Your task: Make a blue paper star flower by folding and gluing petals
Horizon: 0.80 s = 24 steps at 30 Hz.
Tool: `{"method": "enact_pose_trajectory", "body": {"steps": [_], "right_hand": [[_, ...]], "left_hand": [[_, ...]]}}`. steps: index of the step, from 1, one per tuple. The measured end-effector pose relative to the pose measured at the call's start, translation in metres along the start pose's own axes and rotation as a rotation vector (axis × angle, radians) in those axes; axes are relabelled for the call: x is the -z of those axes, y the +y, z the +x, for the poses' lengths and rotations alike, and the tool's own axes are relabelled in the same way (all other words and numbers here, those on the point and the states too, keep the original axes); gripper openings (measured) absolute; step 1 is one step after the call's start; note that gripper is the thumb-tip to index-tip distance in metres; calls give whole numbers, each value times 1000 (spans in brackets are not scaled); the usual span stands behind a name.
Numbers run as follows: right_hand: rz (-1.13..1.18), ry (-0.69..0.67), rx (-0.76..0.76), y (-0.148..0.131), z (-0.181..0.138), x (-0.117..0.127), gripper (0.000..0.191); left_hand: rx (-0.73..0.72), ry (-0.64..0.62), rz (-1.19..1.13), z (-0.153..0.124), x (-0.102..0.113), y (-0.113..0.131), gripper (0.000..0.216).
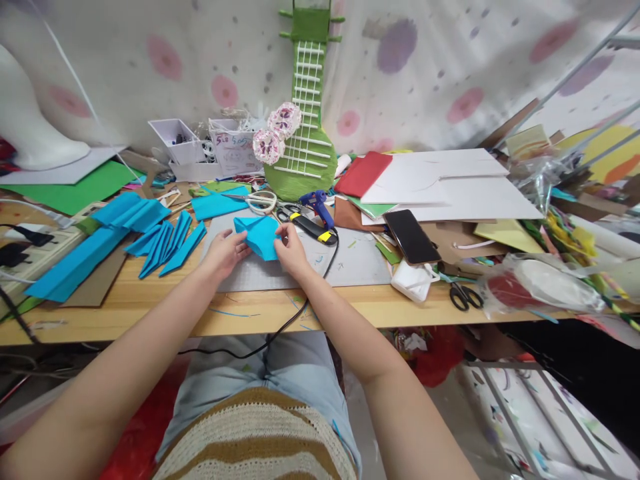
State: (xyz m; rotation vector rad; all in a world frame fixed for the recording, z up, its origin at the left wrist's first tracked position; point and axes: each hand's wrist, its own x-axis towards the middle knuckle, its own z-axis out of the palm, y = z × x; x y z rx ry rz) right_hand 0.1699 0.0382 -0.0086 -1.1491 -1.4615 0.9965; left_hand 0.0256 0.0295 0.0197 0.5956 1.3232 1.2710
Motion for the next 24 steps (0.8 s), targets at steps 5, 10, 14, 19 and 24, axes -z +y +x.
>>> {"method": "enact_pose_trajectory", "body": {"steps": [5, 10, 14, 19, 24], "right_hand": [[77, -193, 58, -4, -5, 5, 20], [-16, -44, 120, 0, -2, 18, 18], [-333, -99, 255, 4, 1, 26, 27], [-578, -310, 435, 4, -1, 25, 32], [-617, -334, 461, 8, 0, 25, 29]], "left_hand": [[-184, -17, 56, 8, 1, 7, 55], [-107, -337, 413, 41, 18, 31, 35], [-148, -677, 910, 62, 16, 46, 30], [-373, -855, 1325, 69, -8, 45, 19], [-943, -667, 1420, 63, -11, 38, 28]]}}
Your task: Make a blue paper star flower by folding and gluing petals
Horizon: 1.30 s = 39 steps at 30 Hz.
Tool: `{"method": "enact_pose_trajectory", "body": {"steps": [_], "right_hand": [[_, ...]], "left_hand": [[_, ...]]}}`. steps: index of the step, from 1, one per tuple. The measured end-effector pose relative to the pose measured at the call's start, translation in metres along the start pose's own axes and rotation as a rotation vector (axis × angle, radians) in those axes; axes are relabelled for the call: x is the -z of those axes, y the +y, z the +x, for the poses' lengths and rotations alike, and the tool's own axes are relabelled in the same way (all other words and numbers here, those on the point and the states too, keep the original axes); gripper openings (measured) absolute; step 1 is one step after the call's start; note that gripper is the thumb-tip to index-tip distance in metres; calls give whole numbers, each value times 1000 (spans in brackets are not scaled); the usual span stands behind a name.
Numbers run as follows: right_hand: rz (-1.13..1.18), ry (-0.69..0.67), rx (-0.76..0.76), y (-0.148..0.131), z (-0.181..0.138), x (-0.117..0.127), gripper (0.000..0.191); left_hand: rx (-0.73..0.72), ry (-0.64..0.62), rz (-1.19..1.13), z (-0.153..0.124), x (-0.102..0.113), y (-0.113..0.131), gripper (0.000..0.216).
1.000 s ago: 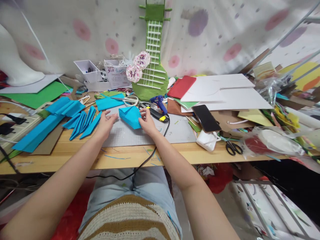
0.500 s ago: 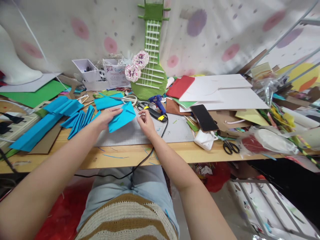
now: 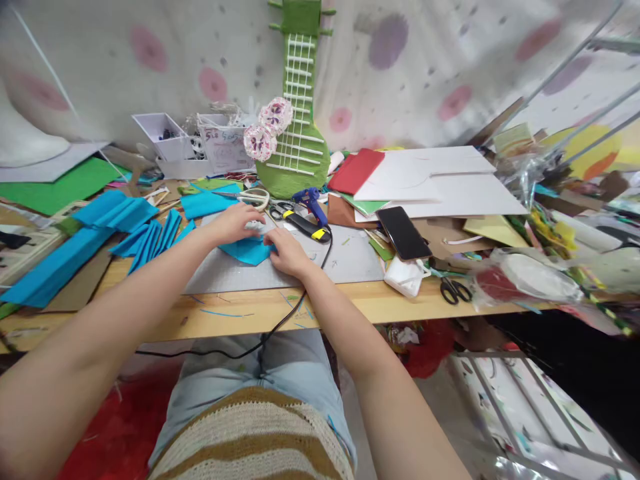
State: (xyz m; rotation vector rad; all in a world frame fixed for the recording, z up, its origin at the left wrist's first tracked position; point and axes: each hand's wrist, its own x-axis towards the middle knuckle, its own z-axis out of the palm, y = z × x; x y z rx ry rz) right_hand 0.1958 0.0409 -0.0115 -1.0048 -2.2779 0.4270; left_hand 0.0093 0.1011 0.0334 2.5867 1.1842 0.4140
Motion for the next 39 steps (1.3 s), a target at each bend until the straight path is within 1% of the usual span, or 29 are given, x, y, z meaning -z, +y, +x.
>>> {"method": "enact_pose_trajectory", "body": {"steps": [2, 3, 6, 9, 11, 12, 15, 17, 20, 23, 28, 33, 35, 39], "right_hand": [[8, -26, 18, 1, 0, 1, 25], [6, -42, 30, 0, 0, 2, 22], [-34, -89, 54, -3, 0, 4, 14], [-89, -120, 51, -6, 0, 5, 24], [-123, -115, 56, -7, 0, 4, 28], [-138, -111, 63, -8, 0, 3, 28], [-167, -106, 89, -10, 0, 2, 23], [-166, -104, 104, -12, 0, 1, 17], [-149, -90, 97, -14, 0, 0, 11], [-125, -62, 63, -13, 1, -5, 9], [-30, 17, -89, -9, 3, -10, 15], [36, -21, -106, -9, 3, -8, 13], [38, -13, -132, -9, 3, -7, 11], [48, 9, -149, -8, 4, -9, 14]], "left_hand": [[-18, 152, 50, -13, 1, 0, 24], [-16, 188, 39, -22, 2, -1, 24], [-6, 183, -38, -55, 2, -3, 30], [22, 146, -17, -83, -4, -1, 36], [41, 121, 11, -94, -11, 3, 32], [53, 128, 19, -96, -15, 5, 27], [74, 178, 30, -98, -23, 9, 13], [83, 195, 37, -98, -27, 9, 7], [119, 220, 9, -98, -28, 8, 9], [183, 245, -34, -98, -29, 9, 11], [326, 248, -43, -94, -29, 15, 11], [371, 269, -87, -91, -32, 17, 13], [397, 279, -109, -91, -33, 18, 14], [457, 272, -117, -88, -32, 19, 14]]}}
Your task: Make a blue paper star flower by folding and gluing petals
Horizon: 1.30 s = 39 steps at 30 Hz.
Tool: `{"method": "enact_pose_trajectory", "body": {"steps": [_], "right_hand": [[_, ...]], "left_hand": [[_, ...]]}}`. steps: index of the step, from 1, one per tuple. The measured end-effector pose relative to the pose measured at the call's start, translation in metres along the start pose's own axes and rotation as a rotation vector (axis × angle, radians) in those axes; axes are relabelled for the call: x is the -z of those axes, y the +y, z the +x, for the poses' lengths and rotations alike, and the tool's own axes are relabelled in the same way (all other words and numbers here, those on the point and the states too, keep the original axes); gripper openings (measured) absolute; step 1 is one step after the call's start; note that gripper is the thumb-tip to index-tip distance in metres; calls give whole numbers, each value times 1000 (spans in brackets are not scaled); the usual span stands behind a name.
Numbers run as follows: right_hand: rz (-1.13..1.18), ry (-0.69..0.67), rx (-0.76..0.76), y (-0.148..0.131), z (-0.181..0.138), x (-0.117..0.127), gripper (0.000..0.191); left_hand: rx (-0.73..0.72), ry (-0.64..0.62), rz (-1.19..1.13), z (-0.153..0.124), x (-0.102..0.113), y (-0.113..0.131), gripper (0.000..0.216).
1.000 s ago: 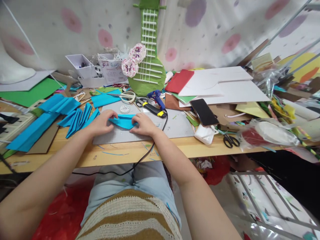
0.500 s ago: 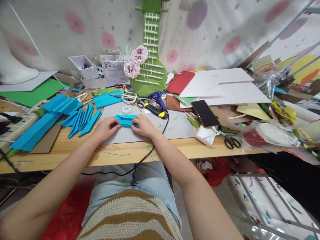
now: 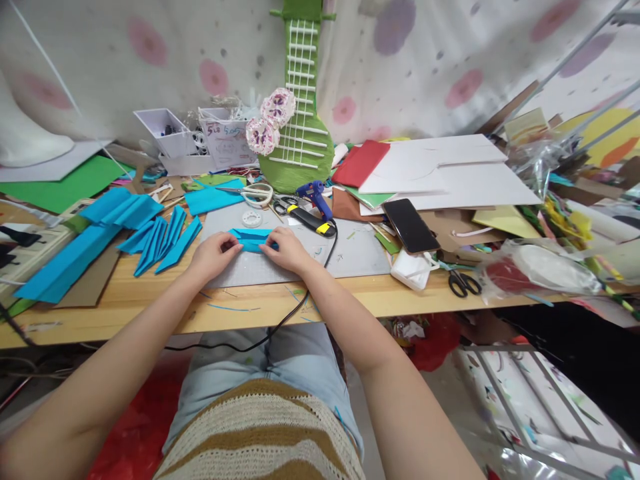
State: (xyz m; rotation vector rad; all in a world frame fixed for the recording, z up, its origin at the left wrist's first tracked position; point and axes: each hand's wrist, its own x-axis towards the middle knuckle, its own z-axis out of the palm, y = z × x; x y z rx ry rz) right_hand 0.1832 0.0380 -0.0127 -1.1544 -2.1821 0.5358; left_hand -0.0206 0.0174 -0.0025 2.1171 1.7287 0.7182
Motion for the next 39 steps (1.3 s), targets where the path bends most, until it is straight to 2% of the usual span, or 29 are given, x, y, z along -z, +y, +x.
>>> {"method": "enact_pose_trajectory", "body": {"steps": [20, 39], "right_hand": [[-79, 58, -122, -3, 3, -12, 13], [-199, 40, -134, -4, 5, -20, 10]], "left_hand": [[36, 45, 130, 2, -1, 8, 10], [8, 82, 155, 0, -7, 3, 7]]}}
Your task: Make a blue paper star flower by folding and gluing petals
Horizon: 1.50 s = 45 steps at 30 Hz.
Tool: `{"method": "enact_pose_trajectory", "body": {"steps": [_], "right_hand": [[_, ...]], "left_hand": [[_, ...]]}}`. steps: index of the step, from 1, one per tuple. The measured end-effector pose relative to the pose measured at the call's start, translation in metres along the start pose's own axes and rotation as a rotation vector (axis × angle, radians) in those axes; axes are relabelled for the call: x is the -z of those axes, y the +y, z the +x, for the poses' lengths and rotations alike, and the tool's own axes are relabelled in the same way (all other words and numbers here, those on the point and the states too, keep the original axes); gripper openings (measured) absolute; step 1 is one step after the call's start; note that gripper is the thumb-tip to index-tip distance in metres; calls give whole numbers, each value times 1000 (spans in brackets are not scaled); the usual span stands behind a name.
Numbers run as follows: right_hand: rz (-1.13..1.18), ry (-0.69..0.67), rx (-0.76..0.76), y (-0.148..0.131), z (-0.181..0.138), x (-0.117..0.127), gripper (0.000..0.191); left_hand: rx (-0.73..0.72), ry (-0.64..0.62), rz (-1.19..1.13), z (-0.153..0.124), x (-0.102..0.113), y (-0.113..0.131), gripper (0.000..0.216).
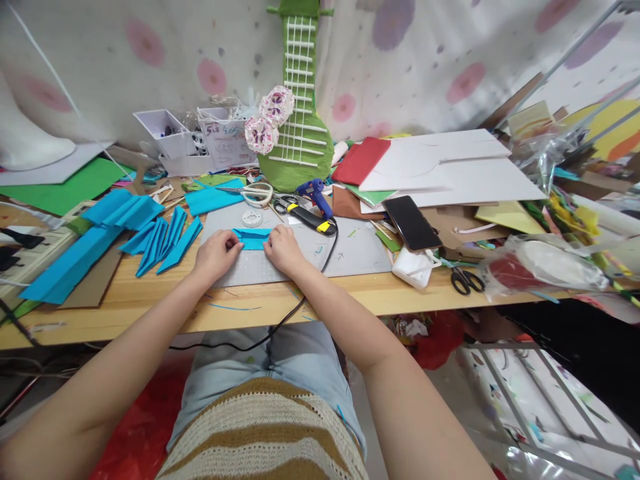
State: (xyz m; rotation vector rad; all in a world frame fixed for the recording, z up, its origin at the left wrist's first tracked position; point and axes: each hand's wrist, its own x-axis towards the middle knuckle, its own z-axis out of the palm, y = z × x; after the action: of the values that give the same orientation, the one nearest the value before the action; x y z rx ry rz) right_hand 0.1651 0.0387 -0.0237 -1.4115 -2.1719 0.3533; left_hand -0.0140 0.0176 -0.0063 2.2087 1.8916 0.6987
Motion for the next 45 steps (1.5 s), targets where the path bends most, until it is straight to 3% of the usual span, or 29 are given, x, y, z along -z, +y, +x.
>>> {"method": "enact_pose_trajectory", "body": {"steps": [14, 27, 34, 41, 45], "right_hand": [[-43, 0, 13, -1, -1, -1, 6], [90, -96, 140, 10, -5, 9, 29], [12, -219, 325, 17, -8, 19, 48], [-117, -273, 370, 11, -9, 23, 51], [-153, -281, 372, 9, -8, 23, 50]], "left_hand": [[-1, 9, -37, -1, 0, 3, 8], [-65, -71, -155, 3, -3, -10, 23], [-147, -92, -173, 2, -2, -16, 29], [-113, -90, -151, 2, -1, -11, 29], [-35, -65, -101, 0, 0, -1, 17]]}}
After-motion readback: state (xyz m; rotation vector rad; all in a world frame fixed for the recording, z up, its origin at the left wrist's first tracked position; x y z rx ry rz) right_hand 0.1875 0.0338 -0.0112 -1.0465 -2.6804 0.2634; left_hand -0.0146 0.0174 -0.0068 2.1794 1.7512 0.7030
